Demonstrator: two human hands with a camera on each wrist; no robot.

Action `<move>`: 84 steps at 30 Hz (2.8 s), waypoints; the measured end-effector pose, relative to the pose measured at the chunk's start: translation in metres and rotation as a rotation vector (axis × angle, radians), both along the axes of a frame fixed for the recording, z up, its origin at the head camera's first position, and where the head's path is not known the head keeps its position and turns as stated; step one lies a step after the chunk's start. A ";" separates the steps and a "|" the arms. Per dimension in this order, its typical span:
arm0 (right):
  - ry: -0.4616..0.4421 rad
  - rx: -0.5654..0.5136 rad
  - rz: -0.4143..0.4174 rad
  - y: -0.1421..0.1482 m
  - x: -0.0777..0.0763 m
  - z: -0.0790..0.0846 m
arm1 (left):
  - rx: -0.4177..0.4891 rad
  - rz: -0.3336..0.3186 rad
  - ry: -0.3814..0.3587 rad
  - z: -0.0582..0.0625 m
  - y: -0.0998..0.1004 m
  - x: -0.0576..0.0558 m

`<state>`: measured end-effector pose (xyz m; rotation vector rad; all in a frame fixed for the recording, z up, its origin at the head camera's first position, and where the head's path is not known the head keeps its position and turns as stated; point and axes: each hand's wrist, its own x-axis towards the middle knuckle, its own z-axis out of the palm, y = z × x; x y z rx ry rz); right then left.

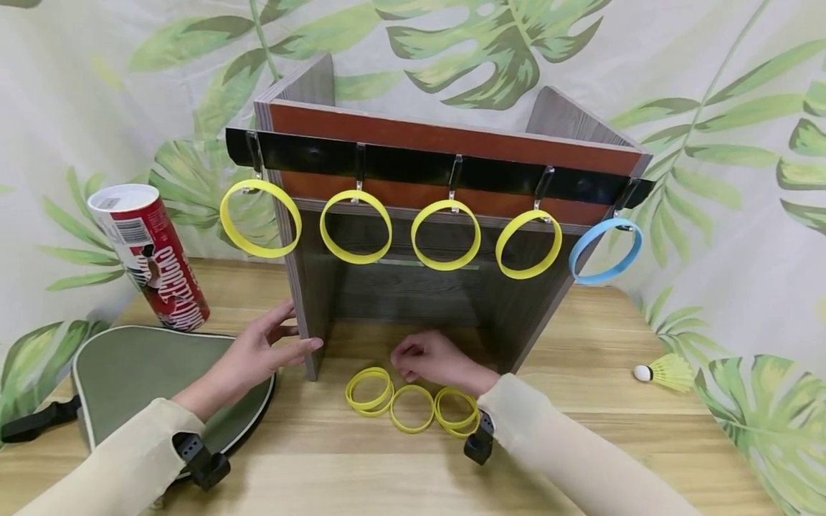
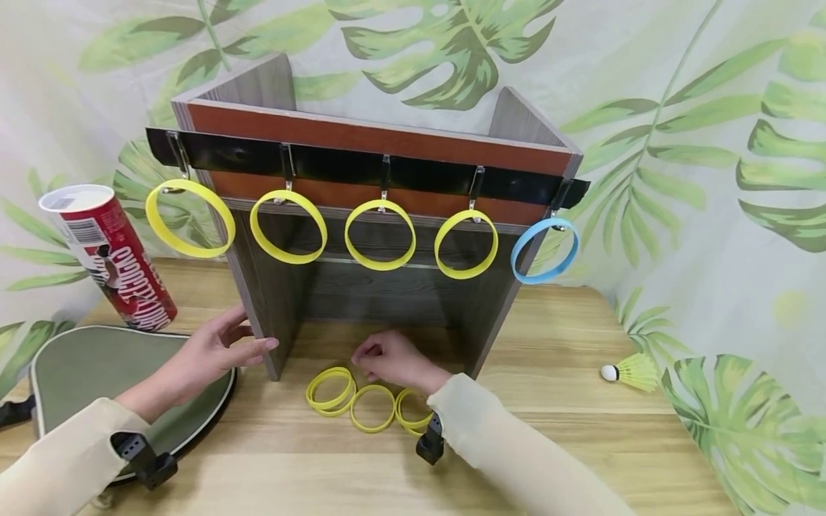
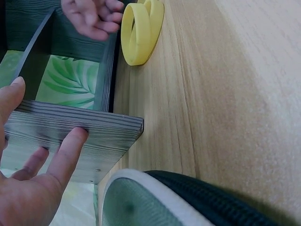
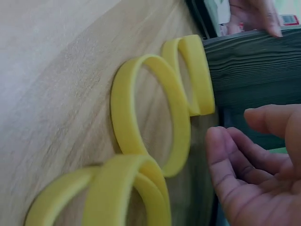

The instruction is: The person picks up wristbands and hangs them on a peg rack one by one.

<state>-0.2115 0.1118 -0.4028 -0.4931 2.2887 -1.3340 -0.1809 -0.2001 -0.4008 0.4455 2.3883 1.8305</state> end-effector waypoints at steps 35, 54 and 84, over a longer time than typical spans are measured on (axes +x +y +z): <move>-0.190 -0.062 0.155 -0.021 -0.013 -0.007 | 0.006 0.010 -0.002 -0.001 0.001 0.002; -0.189 -0.217 0.378 -0.033 0.020 0.050 | 0.018 0.013 0.008 -0.003 -0.002 0.003; -0.018 -0.860 0.141 -0.065 0.070 0.124 | 0.047 -0.010 0.003 -0.013 0.011 -0.002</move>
